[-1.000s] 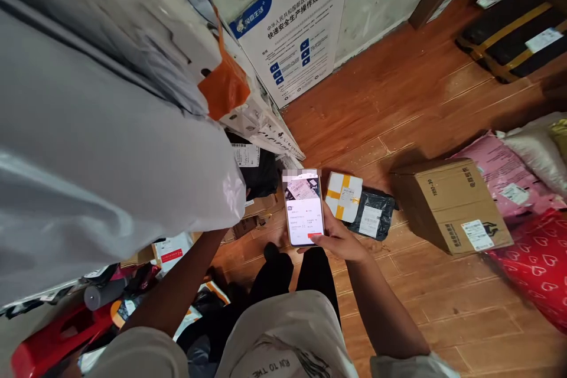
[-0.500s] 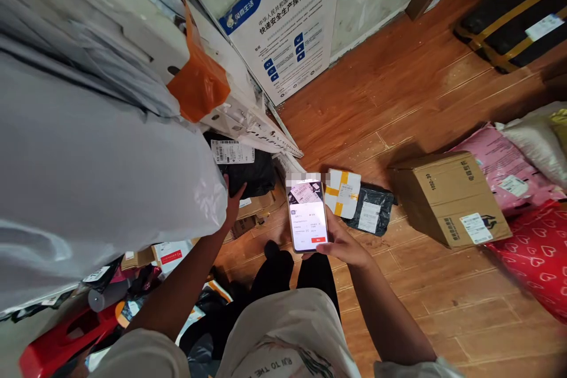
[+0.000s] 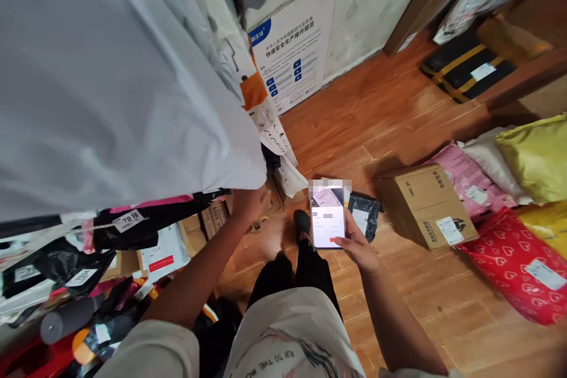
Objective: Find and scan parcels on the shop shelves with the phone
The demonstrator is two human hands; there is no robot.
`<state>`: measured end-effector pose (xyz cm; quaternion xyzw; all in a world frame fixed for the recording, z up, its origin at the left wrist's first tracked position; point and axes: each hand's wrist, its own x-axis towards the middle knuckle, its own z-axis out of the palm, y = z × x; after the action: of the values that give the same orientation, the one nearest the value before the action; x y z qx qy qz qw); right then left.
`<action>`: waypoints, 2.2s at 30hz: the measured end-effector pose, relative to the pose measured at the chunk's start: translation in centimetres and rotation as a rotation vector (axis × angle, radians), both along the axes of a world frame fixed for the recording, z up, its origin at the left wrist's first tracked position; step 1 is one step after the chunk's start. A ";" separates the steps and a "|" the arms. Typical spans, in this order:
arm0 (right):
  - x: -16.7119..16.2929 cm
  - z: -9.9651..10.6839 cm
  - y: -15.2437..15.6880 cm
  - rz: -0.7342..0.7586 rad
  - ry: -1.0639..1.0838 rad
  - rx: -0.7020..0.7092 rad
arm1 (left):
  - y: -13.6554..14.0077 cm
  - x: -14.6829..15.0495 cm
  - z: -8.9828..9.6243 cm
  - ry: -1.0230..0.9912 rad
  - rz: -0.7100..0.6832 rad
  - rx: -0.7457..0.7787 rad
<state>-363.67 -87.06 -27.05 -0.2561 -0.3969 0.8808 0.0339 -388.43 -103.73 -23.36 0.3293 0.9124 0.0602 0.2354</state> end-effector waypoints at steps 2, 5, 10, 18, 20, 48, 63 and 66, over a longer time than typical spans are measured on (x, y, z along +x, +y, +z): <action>-0.2 1.1 -1.9 -0.018 0.001 0.026 | -1.5 4.5 1.1 -0.381 0.114 0.286; -0.3 3.0 -6.0 -0.052 0.011 0.063 | -4.5 11.2 2.6 -1.202 0.458 0.569; 1.4 6.6 -15.0 -0.105 0.008 0.120 | -11.3 18.2 5.8 -1.584 0.661 0.780; 8.9 11.8 -30.3 -0.193 -0.036 0.241 | -25.8 27.1 11.7 -1.471 0.691 0.905; 10.7 13.2 -33.6 -0.197 -0.033 0.269 | -28.9 29.4 13.0 -1.446 0.689 0.900; 28.9 26.5 -39.7 0.140 0.362 0.378 | -38.6 45.9 23.1 -1.492 0.562 1.160; 36.2 24.9 -30.7 -0.007 0.230 0.263 | -29.7 53.7 23.1 -1.456 0.407 1.072; 38.1 24.1 -26.6 0.001 0.171 0.256 | -25.4 56.4 22.3 -1.551 0.427 1.127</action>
<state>-325.53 -113.63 -2.98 -0.1737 -0.5016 0.8416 0.0997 -332.07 -129.10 -1.07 0.0908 0.3830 0.7276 0.5618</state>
